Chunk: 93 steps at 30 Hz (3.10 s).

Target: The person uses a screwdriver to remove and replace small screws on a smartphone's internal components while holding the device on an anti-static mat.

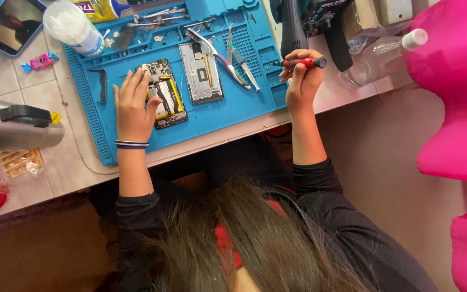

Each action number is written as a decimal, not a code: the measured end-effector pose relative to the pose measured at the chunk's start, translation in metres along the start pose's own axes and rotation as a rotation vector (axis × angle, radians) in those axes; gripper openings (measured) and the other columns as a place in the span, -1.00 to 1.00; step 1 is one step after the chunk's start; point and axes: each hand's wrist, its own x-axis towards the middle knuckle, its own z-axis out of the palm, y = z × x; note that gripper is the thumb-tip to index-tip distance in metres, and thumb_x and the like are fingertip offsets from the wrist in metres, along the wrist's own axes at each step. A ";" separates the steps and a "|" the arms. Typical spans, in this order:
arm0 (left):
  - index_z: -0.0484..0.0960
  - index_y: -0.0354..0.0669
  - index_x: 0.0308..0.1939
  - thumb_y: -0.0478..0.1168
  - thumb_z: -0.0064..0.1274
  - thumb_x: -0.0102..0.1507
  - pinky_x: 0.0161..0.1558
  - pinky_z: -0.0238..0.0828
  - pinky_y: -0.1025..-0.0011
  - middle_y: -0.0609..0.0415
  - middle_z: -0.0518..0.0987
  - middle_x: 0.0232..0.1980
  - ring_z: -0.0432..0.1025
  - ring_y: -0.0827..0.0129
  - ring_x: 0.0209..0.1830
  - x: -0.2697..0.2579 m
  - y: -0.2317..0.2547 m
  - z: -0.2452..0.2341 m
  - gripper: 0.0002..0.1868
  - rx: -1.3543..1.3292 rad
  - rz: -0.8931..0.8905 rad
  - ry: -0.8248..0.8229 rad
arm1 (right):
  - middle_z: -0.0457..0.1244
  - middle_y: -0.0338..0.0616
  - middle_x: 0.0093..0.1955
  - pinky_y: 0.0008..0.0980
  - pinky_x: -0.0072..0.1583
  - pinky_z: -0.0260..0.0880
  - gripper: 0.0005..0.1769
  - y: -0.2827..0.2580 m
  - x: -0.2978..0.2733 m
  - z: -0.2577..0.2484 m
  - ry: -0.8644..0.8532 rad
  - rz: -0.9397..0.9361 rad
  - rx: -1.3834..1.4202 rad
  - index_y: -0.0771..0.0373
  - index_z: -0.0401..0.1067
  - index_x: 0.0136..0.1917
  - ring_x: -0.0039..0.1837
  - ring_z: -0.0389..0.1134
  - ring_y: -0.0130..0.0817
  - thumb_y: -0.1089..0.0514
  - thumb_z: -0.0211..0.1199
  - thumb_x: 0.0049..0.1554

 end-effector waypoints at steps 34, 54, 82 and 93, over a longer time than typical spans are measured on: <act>0.53 -0.35 0.38 0.24 -0.32 0.48 0.41 -0.02 -0.33 -0.28 0.39 0.47 0.16 -0.23 0.52 -0.001 0.001 -0.002 -0.25 -0.001 -0.004 -0.010 | 0.22 0.26 0.02 -0.34 -0.22 0.51 -0.63 0.011 -0.004 -0.004 -0.075 -0.042 -0.066 0.33 0.10 0.14 -0.28 0.37 -0.15 -0.07 -0.14 0.45; 0.54 -0.33 0.37 0.26 -0.37 0.48 0.40 0.03 -0.30 -0.28 0.40 0.46 0.16 -0.23 0.52 -0.001 0.001 -0.002 -0.24 0.002 -0.008 -0.005 | 0.23 0.24 -0.01 -0.31 -0.28 0.50 -0.60 -0.006 0.003 0.001 0.043 0.018 0.026 0.28 0.07 0.10 -0.32 0.38 -0.12 -0.14 -0.13 0.43; 0.52 -0.37 0.36 0.16 -0.22 0.50 0.41 0.06 -0.32 -0.25 0.38 0.47 0.15 -0.22 0.52 0.002 0.012 -0.008 -0.34 -0.045 0.015 0.027 | 0.36 0.23 -0.09 -0.51 -0.42 0.07 -0.63 -0.020 0.009 0.000 0.024 -0.040 0.051 0.26 0.05 0.09 -0.52 0.13 -0.34 -0.11 -0.05 0.43; 0.70 -0.06 0.18 -0.17 0.05 0.43 0.41 0.26 0.16 0.10 0.69 0.13 0.55 0.22 0.19 0.032 0.118 0.018 -0.73 -0.132 0.462 0.318 | 0.39 0.04 0.03 -0.13 0.19 0.47 -0.79 -0.102 -0.044 0.082 -0.428 -0.230 0.260 0.31 0.62 0.02 0.05 0.45 -0.05 0.26 0.46 0.09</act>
